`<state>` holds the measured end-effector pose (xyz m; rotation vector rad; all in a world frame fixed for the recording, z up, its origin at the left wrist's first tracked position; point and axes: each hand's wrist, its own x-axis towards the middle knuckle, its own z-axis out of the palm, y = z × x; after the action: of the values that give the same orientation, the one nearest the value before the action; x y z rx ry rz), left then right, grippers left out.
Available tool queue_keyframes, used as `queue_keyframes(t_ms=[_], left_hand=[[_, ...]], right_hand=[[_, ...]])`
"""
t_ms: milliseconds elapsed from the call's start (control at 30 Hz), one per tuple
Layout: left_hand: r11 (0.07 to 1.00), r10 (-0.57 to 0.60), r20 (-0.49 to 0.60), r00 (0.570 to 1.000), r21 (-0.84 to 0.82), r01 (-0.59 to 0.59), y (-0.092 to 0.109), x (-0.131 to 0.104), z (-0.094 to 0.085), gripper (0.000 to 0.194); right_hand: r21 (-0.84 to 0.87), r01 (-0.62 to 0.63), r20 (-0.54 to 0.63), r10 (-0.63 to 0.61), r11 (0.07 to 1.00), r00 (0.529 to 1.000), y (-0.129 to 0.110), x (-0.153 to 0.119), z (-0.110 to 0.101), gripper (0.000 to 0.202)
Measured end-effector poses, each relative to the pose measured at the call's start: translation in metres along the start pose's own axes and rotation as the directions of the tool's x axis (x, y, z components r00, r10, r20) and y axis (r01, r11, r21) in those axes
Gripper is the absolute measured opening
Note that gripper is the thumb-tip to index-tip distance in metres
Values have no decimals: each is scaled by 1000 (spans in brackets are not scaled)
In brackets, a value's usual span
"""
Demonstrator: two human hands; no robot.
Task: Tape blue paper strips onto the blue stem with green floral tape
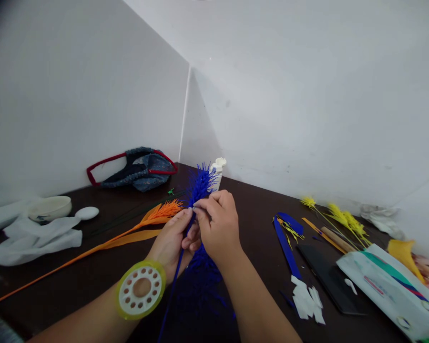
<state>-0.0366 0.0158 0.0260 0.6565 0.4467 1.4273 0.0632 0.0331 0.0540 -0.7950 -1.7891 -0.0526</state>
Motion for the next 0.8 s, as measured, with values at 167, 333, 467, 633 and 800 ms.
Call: queue_keyframes(t_ms=[167, 333, 467, 633, 800], left_hand=[[999, -26, -1, 1000, -19, 26, 1, 0, 1, 22], [999, -39, 19, 999, -37, 39, 2, -3, 2, 22], [1000, -27, 29, 999, 3, 27, 3, -2, 2, 23], [935, 191, 4, 982, 302, -183, 16, 4, -7, 22], [590, 393, 57, 918, 750, -299, 38, 6, -13, 23]], right_hand=[[-15, 13, -50, -13, 1000, 999, 0, 1, 1, 12], [-29, 5, -69, -7, 1000, 998, -1, 1, 2, 12], [10, -23, -66, 24, 1000, 998, 0, 1, 2, 11], [493, -372, -19, 437, 786, 899, 3, -7, 13, 17], [752, -651, 505, 543, 106, 671, -8, -27, 29, 22]])
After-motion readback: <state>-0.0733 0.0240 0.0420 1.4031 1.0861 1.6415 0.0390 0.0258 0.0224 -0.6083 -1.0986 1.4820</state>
